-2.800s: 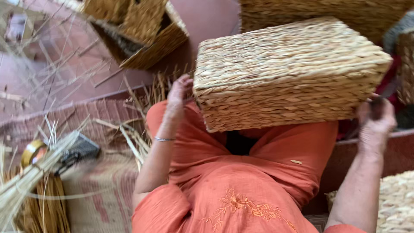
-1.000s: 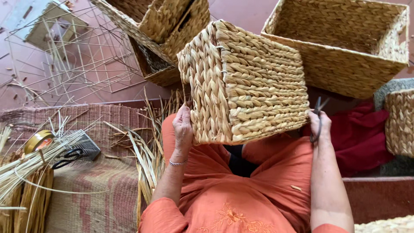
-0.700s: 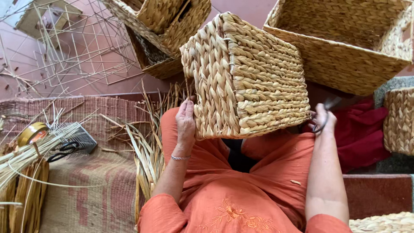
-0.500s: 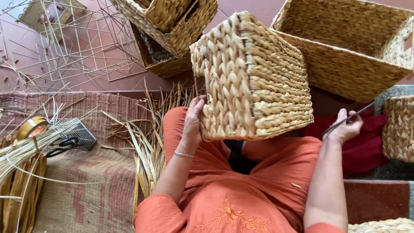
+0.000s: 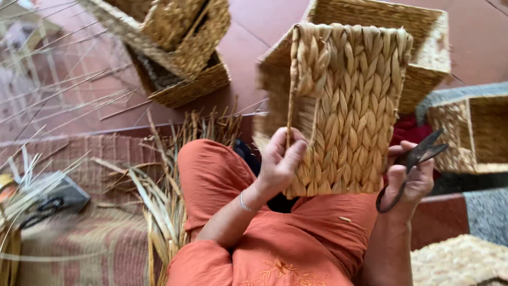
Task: The person sits on a mat and uses shears to trim excess woven material from the edges of a rectangular basket. They rotate the basket to access different sides, cutting protruding strands to create a clean finish.
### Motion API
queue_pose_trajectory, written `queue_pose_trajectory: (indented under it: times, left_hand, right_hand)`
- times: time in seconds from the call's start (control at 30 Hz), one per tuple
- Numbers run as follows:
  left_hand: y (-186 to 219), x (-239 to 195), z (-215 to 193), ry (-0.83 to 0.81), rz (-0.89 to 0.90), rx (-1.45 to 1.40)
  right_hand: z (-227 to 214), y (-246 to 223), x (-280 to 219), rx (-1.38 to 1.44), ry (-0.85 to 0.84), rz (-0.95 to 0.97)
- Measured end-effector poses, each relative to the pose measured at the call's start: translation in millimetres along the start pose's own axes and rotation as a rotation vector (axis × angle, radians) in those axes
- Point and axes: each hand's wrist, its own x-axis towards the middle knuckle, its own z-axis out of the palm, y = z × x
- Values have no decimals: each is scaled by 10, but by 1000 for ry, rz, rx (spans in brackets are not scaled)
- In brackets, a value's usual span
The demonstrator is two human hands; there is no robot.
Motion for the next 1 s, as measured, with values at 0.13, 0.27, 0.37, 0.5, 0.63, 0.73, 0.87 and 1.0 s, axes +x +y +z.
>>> queue_pose_trajectory:
  times: [0.13, 0.27, 0.37, 0.5, 0.63, 0.73, 0.87, 1.0]
  left_hand:
    - [36, -70, 361, -122, 151, 306]
    - [-199, 218, 609, -169, 210, 457]
    - [-398, 358, 737, -166, 195, 506]
    - [-609, 667, 908, -104, 120, 551]
    - [-791, 855, 1082, -41, 40, 543]
    - [-988, 833, 1187, -1, 86, 524]
    - [-1321, 822, 1239, -120, -27, 330]
    - [-1503, 903, 770, -287, -136, 466]
  right_hand:
    - [-228, 241, -117, -165, 45, 112]
    - [-297, 574, -6, -308, 115, 267]
    - [-366, 727, 85, -302, 72, 253]
    - [-424, 814, 163, -360, 36, 182]
    - [-383, 779, 63, -479, 97, -147]
    - [-332, 577, 5, -324, 107, -188]
    - [-234, 327, 43, -516, 56, -135]
    - [-318, 600, 373, -491, 32, -60]
